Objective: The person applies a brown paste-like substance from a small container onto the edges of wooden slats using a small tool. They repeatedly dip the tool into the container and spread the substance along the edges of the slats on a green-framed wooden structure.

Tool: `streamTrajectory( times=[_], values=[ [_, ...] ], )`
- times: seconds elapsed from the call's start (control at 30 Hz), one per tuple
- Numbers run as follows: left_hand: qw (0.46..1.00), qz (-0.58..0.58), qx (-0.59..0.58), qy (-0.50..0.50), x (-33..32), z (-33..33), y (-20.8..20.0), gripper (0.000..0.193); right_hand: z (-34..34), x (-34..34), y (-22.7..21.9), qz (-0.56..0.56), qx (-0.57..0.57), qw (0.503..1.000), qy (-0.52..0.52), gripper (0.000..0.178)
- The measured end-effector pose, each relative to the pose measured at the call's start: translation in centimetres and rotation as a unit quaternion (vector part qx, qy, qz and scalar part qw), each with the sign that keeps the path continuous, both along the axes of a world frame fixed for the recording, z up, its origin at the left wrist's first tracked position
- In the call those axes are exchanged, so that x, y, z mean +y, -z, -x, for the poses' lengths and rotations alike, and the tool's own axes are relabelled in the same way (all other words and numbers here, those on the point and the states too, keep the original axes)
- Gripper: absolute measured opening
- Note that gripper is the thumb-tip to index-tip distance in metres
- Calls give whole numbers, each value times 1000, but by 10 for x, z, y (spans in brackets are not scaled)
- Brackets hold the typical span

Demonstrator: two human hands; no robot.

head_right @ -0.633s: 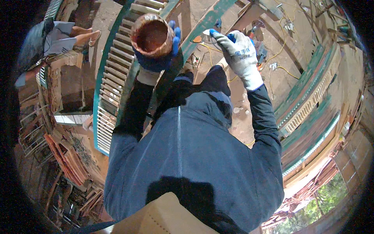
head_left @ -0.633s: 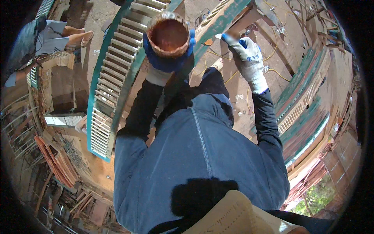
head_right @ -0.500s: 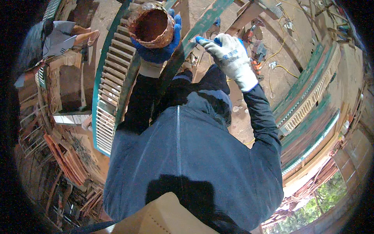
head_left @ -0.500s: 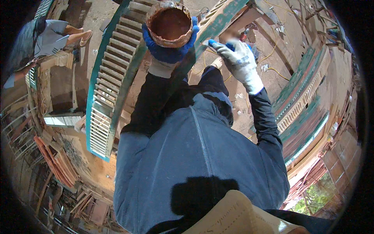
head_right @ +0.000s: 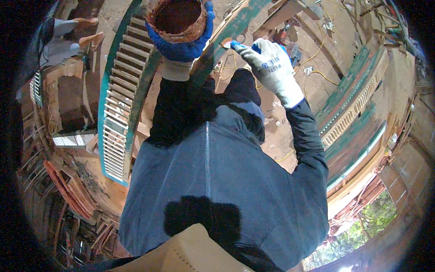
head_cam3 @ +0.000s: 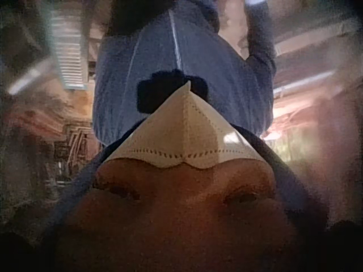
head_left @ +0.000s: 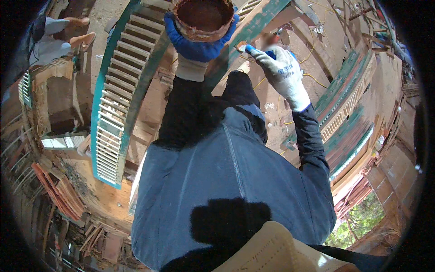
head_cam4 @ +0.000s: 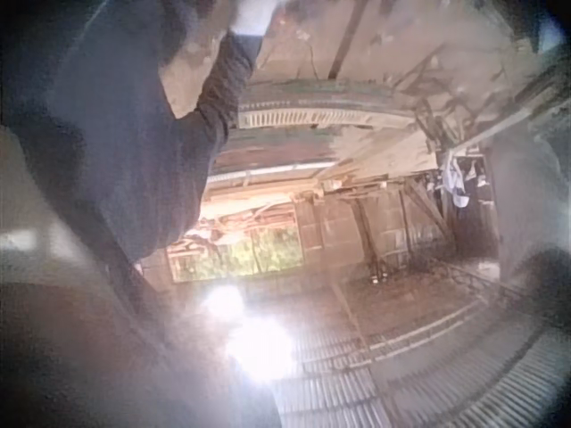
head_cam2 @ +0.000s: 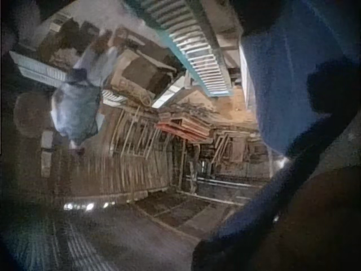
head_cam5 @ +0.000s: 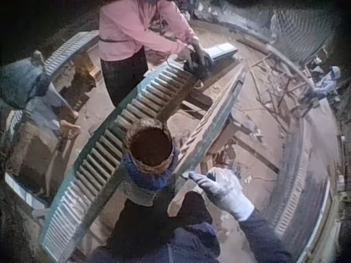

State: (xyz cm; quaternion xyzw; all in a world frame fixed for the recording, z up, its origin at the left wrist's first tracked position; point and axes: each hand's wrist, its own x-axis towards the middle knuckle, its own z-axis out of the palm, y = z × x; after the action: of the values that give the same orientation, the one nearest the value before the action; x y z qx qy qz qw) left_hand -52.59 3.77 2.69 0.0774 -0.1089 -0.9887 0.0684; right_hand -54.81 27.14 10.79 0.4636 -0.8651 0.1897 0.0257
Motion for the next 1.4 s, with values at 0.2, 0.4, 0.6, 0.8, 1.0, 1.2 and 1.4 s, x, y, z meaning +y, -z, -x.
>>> streamTrajectory(
  times=[0.2,0.4,0.6,0.8,1.0,1.2,1.4],
  values=[
    [1000,-3,-8,-8,2,-2,-2,69,8,1,-11,17,-74,997,27,27],
    [1000,6,-22,-18,-1,-2,-1,71,4,3,-19,-62,-36,997,14,35],
    [999,0,-28,-19,0,-6,-4,73,7,-1,-27,-9,-72,997,41,38],
    [999,-8,-28,-21,7,-3,3,74,14,-5,-26,-10,-41,997,61,28],
    [999,-6,-30,-37,4,-4,-1,76,19,9,-3,-31,-46,998,23,27],
    [999,-4,-25,-27,5,-6,-5,77,25,-2,-15,4,-46,998,35,28],
    [1000,2,-27,-13,5,-4,-7,79,19,4,-30,-64,-66,995,44,33]
  ],
)
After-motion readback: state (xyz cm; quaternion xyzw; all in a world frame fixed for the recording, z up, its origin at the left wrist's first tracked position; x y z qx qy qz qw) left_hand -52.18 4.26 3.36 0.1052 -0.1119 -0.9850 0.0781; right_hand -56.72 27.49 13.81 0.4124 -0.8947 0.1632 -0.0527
